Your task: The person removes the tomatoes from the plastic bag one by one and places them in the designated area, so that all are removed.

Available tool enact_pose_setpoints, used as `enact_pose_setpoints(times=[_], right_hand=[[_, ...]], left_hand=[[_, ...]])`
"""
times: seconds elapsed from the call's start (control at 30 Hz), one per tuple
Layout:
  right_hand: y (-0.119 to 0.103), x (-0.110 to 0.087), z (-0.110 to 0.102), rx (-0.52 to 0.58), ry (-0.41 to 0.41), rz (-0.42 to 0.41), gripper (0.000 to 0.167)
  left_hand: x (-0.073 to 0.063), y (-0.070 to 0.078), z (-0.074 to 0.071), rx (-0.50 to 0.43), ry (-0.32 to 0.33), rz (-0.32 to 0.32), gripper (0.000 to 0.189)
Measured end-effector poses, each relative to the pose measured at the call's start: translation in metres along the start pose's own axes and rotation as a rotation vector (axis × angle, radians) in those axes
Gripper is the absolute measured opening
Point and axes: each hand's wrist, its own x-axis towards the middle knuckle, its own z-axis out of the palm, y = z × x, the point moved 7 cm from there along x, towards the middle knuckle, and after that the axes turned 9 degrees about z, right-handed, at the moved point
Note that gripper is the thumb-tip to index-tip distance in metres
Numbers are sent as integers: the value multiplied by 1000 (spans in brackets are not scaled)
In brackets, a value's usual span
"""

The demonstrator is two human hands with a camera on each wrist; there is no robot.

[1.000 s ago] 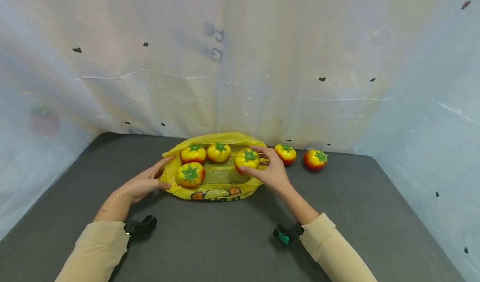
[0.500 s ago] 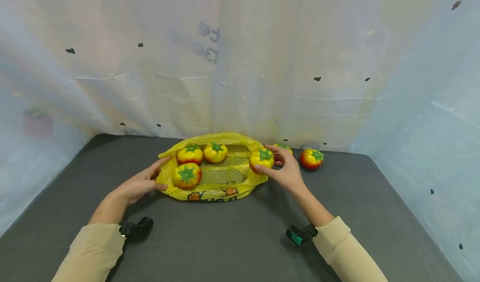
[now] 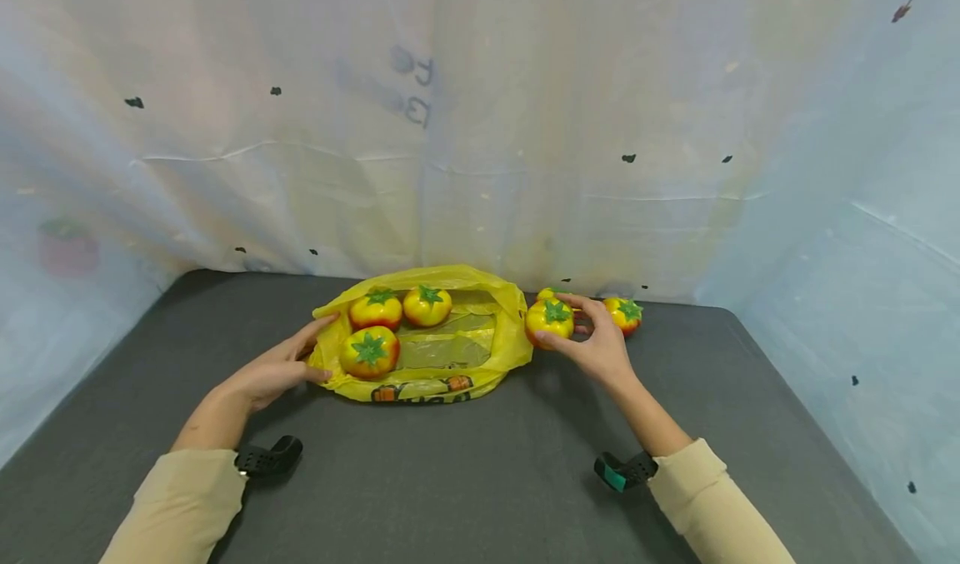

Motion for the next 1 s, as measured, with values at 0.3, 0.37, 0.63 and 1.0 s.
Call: enact_pose_setpoints(times=[0.3, 0.37, 0.63, 1.0], right_hand=[[17, 3, -18, -32, 47, 11, 63], [22, 3, -21, -43, 48, 31, 63], [41, -1, -36, -77, 69, 89, 66], [56, -8, -54, -116, 95, 117, 66]], left_hand=[[1, -2, 0, 2, 5, -17, 98], [1, -2, 0, 4, 5, -17, 98], [1, -1, -1, 11, 7, -7, 98], [2, -1, -1, 5, 5, -13, 98]])
